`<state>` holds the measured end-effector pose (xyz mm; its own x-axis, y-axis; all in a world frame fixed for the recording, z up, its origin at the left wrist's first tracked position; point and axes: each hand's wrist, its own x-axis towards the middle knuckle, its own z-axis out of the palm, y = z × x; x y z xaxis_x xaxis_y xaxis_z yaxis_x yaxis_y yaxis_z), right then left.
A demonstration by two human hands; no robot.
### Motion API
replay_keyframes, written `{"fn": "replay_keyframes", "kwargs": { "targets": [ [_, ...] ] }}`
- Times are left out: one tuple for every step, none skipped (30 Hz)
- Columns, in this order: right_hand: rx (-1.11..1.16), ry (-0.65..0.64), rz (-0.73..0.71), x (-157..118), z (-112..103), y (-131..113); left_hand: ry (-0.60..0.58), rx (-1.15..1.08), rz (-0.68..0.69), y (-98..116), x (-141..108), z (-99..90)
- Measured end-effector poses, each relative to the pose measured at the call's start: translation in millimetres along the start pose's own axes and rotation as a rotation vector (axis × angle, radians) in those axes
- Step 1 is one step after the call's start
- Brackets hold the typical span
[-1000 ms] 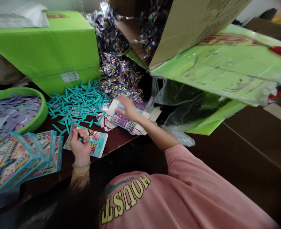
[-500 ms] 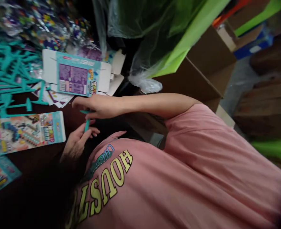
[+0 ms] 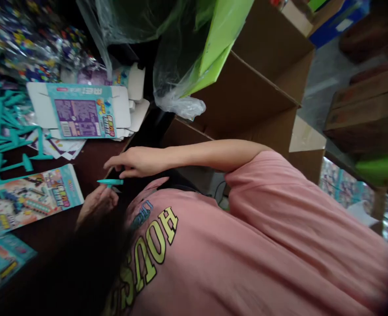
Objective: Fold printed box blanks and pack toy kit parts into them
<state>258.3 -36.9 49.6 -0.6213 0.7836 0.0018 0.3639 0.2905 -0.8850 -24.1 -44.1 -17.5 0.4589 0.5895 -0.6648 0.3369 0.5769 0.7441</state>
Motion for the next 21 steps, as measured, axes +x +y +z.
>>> {"fn": "replay_keyframes", "kwargs": {
  "targets": [
    [-0.057, -0.017, 0.004, 6, -8, 7, 0.028, -0.007, 0.052, 1, 2, -0.1],
    [-0.114, -0.028, 0.012, 15, -18, 14, 0.063, -0.032, 0.105, 3, 5, 0.6],
    [-0.162, -0.023, 0.022, 27, -29, 21, 0.095, -0.071, 0.146, 5, 9, 1.8],
    [-0.194, 0.001, 0.028, 41, -42, 28, 0.119, -0.117, 0.17, 8, 14, 3.3],
    [-0.21, 0.042, 0.027, 59, -55, 34, 0.137, -0.159, 0.185, 12, 19, 4.8],
    [-0.213, 0.095, 0.022, 79, -69, 40, 0.159, -0.198, 0.2, 18, 25, 6.1],
    [-0.211, 0.152, 0.016, 102, -82, 44, 0.186, -0.231, 0.22, 25, 31, 7.1],
    [-0.213, 0.201, 0.013, 125, -94, 48, 0.218, -0.259, 0.247, 33, 36, 7.8],
    [-0.228, 0.246, 0.02, 148, -105, 52, 0.253, -0.285, 0.275, 41, 40, 8.2],
    [-0.266, 0.288, 0.04, 170, -114, 56, 0.287, -0.31, 0.303, 49, 44, 8.1],
    [-0.331, 0.335, 0.078, 190, -121, 61, 0.311, -0.337, 0.325, 56, 47, 7.6],
    [-0.418, 0.387, 0.138, 207, -128, 66, 0.325, -0.365, 0.342, 62, 48, 6.6],
    [-0.515, 0.44, 0.223, 220, -133, 72, 0.332, -0.393, 0.354, 67, 50, 4.9],
    [-0.604, 0.488, 0.326, 230, -139, 79, 0.338, -0.421, 0.362, 70, 50, 2.6],
    [-0.669, 0.527, 0.428, 236, -146, 86, 0.342, -0.443, 0.368, 71, 51, -0.5],
    [-0.706, 0.547, 0.509, 240, -154, 92, 0.348, -0.456, 0.375, 70, 52, -4.3],
    [-0.715, 0.554, 0.561, 242, -161, 98, 0.352, -0.46, 0.381, 69, 53, -8.6],
    [-0.708, 0.555, 0.583, 241, -168, 103, 0.351, -0.455, 0.383, 67, 55, -13.3],
    [-0.7, 0.563, 0.586, 238, -174, 106, 0.347, -0.452, 0.379, 66, 57, -18.1],
    [-0.695, 0.585, 0.568, 233, -175, 107, 0.342, -0.46, 0.369, 65, 60, -22.6],
    [-0.69, 0.617, 0.524, 226, -170, 106, 0.332, -0.488, 0.356, 65, 64, -26.6]
  ]
}}
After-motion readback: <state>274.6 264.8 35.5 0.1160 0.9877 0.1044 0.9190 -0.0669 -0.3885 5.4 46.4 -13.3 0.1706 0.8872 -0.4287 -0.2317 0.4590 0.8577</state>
